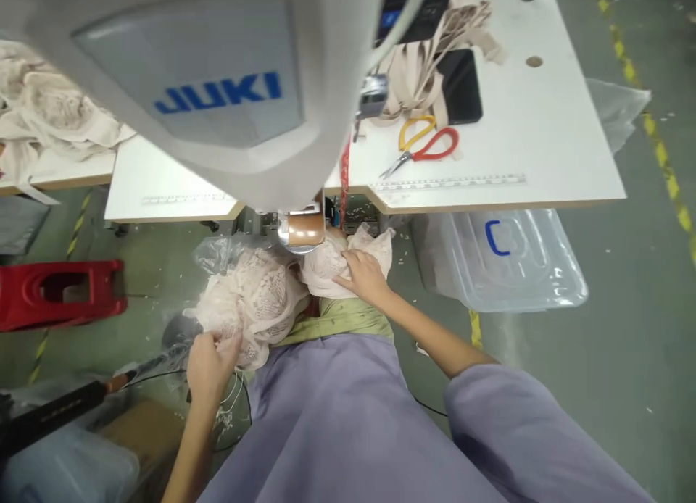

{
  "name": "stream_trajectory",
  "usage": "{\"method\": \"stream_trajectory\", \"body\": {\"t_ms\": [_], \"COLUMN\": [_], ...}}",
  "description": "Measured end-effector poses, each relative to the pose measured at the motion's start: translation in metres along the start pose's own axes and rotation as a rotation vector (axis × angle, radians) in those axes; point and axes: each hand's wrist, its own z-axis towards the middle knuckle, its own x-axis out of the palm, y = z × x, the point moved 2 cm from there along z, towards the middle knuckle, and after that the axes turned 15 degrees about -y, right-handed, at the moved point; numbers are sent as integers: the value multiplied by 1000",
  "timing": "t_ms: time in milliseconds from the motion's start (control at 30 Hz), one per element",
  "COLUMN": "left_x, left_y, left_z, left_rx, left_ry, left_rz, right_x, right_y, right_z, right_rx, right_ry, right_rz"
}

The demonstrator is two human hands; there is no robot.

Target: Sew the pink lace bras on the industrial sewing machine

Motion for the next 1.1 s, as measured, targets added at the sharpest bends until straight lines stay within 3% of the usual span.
{"method": "stream_trajectory", "body": {"t_ms": [100,167,233,300,367,433,467,500,567,667,733,833,1100], "left_x": [12,15,3,-23,-54,-76,-81,-82,-70,-35,-14,-3,-13], "left_y": [22,16,-4,-34,-67,-91,-97,-101,-100,-97,-103,-122,-184], "left_z": [-35,-49,-53,-48,-38,-23,-15,-7,8,20,24,35,63], "left_rx": [117,187,267,406,570,632,605,538,314,-88,-259,-329,-332], "left_ry": [61,101,128,140,103,121,165,214,331,624,776,798,978], "left_rz": [126,67,-18,-180,-453,-646,-731,-813,-987,-1216,-1298,-1365,-1165], "right_x": [-4,-14,-25,-36,-46,-56,-62,-70,-90,-125,-144,-164,-187], "right_y": [0,18,56,108,157,186,192,194,188,170,159,145,105], "right_z": [-13,-14,-12,-13,-20,-27,-30,-31,-33,-35,-34,-34,-48], "right_rx": [34,35,-75,-336,-661,-797,-806,-787,-734,-609,-491,-343,47], "right_ry": [-43,-102,-101,69,387,671,749,769,684,467,348,261,189], "right_rz": [53,88,154,313,470,494,484,482,520,549,489,395,353]}}
